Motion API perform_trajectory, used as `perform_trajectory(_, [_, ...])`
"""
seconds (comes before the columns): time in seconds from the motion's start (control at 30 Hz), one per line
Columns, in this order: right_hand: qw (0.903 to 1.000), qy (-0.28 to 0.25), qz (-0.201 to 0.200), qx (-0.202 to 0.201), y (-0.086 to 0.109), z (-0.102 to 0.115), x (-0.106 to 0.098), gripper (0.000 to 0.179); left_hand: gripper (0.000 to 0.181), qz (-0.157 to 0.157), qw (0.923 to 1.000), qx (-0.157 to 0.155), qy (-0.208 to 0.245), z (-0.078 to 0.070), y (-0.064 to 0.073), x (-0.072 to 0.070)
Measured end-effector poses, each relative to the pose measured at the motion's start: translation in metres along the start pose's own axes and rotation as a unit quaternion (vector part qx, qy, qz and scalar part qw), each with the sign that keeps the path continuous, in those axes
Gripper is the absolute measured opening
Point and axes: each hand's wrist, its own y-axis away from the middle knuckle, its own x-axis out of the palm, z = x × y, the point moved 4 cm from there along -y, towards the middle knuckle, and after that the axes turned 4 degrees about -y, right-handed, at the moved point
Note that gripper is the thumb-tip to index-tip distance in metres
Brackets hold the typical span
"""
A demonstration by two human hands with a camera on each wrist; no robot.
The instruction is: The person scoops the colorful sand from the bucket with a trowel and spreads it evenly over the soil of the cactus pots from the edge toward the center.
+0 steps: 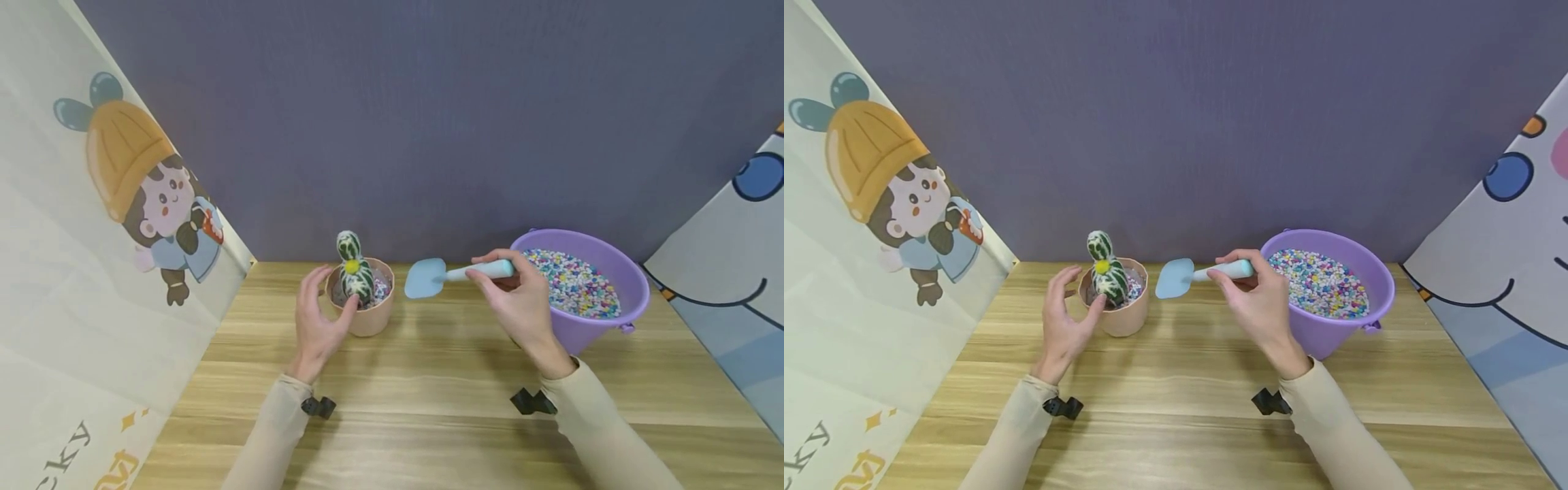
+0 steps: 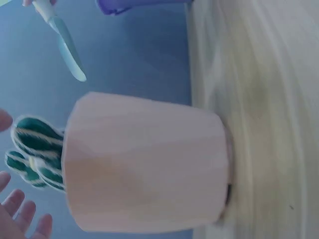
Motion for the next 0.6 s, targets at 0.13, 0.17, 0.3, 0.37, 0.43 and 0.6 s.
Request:
perform_trajectory(0.13, [0.9999, -0.008, -0.011, 0.008, -0.001, 0.000, -0.008, 0.024, 0.053, -0.033, 0.9987, 0.029, 0.027, -0.012, -0.002, -0.002])
perform_trajectory(0.17, [0.9998, -0.012, -0.014, 0.009, -0.001, 0.000, -0.010, 0.024, 0.050, -0.039, 0.9980, 0.036, 0.034, -0.015, -0.002, -0.002])
perform_trajectory(0.3, [0.9994, -0.017, -0.029, 0.008, -0.002, -0.001, -0.019, 0.025, 0.042, -0.047, 0.9950, 0.071, 0.052, -0.026, -0.004, -0.002])
perform_trajectory(0.37, [0.9991, -0.018, -0.037, 0.008, -0.002, -0.001, -0.023, 0.026, 0.040, -0.044, 0.9937, 0.085, 0.060, -0.030, -0.003, 0.000])
perform_trajectory(0.43, [0.9988, -0.018, -0.045, 0.009, -0.002, -0.001, -0.027, 0.026, 0.039, -0.039, 0.9928, 0.093, 0.065, -0.033, -0.003, 0.002])
perform_trajectory(0.6, [0.9982, -0.022, -0.054, 0.011, -0.003, -0.002, -0.036, 0.028, 0.037, -0.046, 0.9914, 0.103, 0.067, -0.039, -0.002, 0.008])
